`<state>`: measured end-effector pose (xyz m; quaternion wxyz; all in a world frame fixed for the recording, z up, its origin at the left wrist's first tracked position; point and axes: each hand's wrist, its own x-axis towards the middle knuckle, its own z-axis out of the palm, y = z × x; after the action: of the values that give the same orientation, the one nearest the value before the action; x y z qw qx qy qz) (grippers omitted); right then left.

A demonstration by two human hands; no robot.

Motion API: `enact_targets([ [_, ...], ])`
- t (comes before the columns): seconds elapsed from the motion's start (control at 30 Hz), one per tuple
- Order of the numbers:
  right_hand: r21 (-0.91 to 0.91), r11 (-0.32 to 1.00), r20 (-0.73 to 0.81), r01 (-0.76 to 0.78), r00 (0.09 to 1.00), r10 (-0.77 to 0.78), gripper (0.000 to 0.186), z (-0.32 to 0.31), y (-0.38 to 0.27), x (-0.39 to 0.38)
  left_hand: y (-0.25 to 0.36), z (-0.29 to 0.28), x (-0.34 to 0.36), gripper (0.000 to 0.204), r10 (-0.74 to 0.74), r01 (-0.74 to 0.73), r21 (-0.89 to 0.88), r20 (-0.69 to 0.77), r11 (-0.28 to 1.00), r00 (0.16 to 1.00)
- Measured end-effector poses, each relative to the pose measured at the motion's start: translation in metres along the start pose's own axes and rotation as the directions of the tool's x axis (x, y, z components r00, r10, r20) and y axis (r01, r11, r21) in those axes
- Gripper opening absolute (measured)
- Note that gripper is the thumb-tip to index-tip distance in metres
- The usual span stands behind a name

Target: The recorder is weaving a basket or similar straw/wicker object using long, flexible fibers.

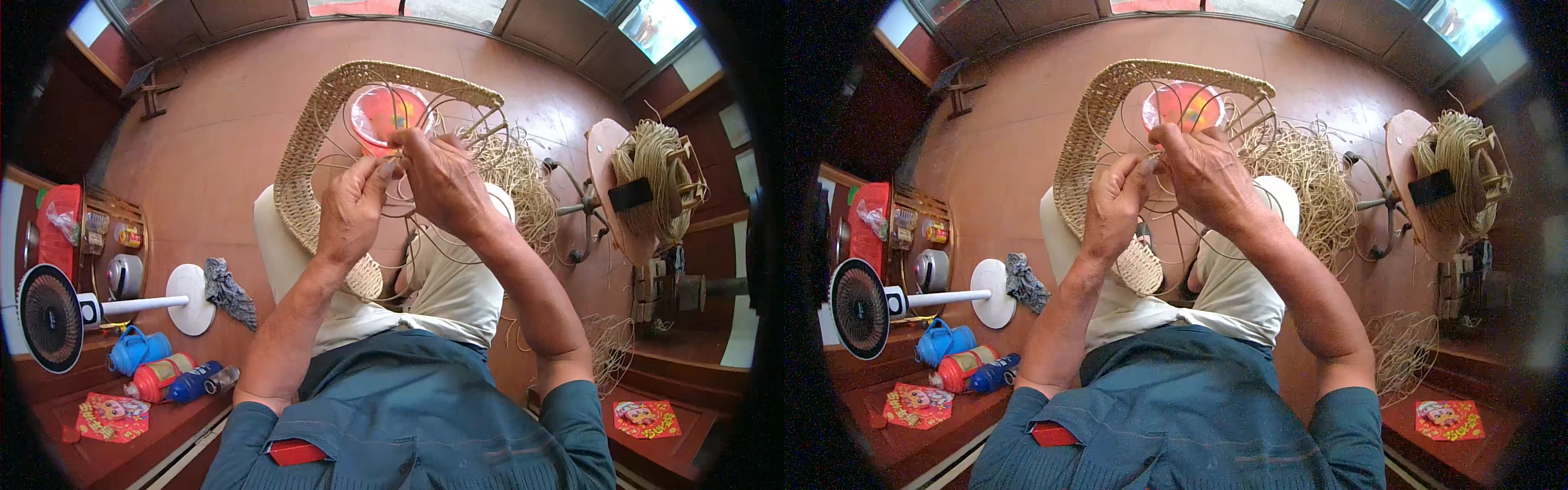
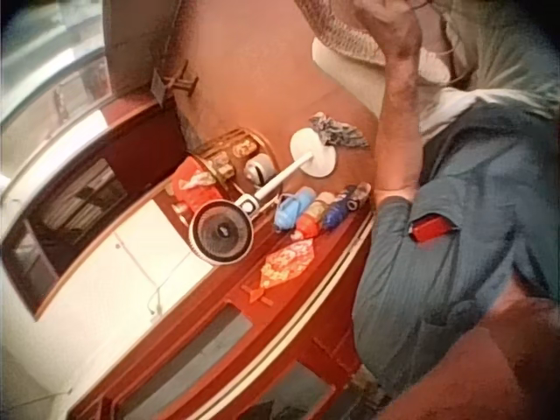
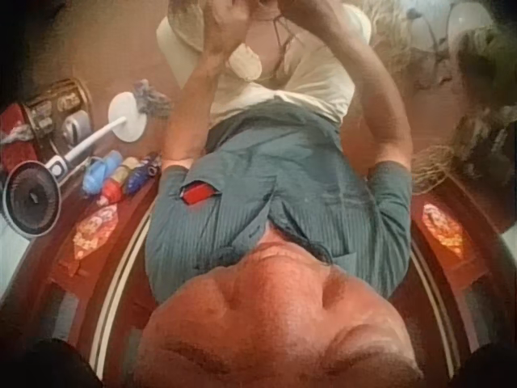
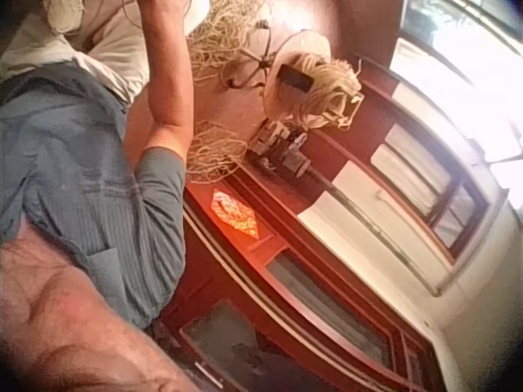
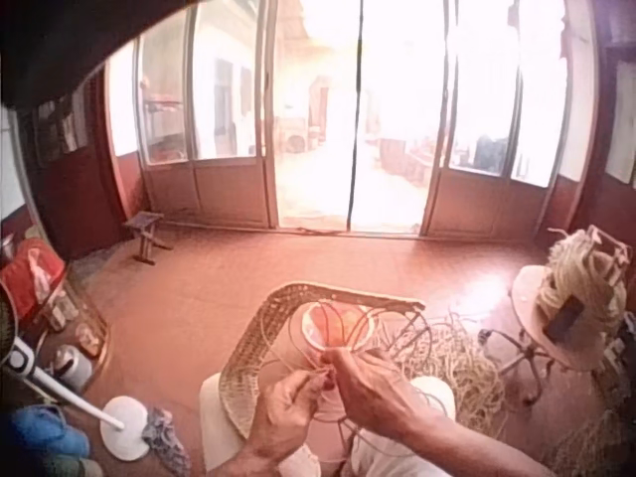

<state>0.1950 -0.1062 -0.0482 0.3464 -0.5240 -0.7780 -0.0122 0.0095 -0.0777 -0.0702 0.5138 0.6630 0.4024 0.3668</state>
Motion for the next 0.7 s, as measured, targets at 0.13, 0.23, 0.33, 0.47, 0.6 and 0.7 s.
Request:
enact_targets([
  [0.13, 0.024, 0.996, -0.034, -0.089, 0.995, 0.09, 0.03, 0.008, 0.006, -0.011, 0.002, -0.008, -0.009, 0.033, -0.055, 0.067, -0.132, 0.091, 0.989, 0.994],
  [0.23, 0.003, 0.991, 0.015, -0.135, 0.991, 0.135, 0.024, 0.002, 0.014, -0.016, 0.011, -0.022, -0.018, 0.032, -0.048, 0.091, -0.227, 0.188, 0.97, 0.981],
  [0.33, -0.191, 0.974, -0.028, -0.118, 0.993, 0.115, 0.016, -0.008, 0.023, -0.021, 0.028, -0.034, -0.025, 0.035, -0.035, 0.115, -0.3, 0.26, 0.947, 0.965],
  [0.47, -0.153, 0.964, -0.007, -0.216, 0.976, 0.218, 0.016, -0.015, 0.03, -0.027, 0.061, -0.047, -0.031, 0.037, 0.008, 0.078, -0.287, 0.287, 0.955, 0.958],
  [0.6, -0.117, 0.951, -0.024, -0.285, 0.958, 0.285, 0.016, -0.016, 0.029, -0.028, 0.082, -0.067, -0.023, 0.041, 0.16, -0.079, -0.328, 0.23, 0.941, 0.96],
  [0.7, -0.088, 0.923, -0.068, -0.374, 0.927, 0.369, 0.015, -0.014, 0.026, -0.028, 0.074, -0.07, -0.009, 0.041, 0.148, -0.116, -0.542, 0.017, 0.832, 0.989],
])
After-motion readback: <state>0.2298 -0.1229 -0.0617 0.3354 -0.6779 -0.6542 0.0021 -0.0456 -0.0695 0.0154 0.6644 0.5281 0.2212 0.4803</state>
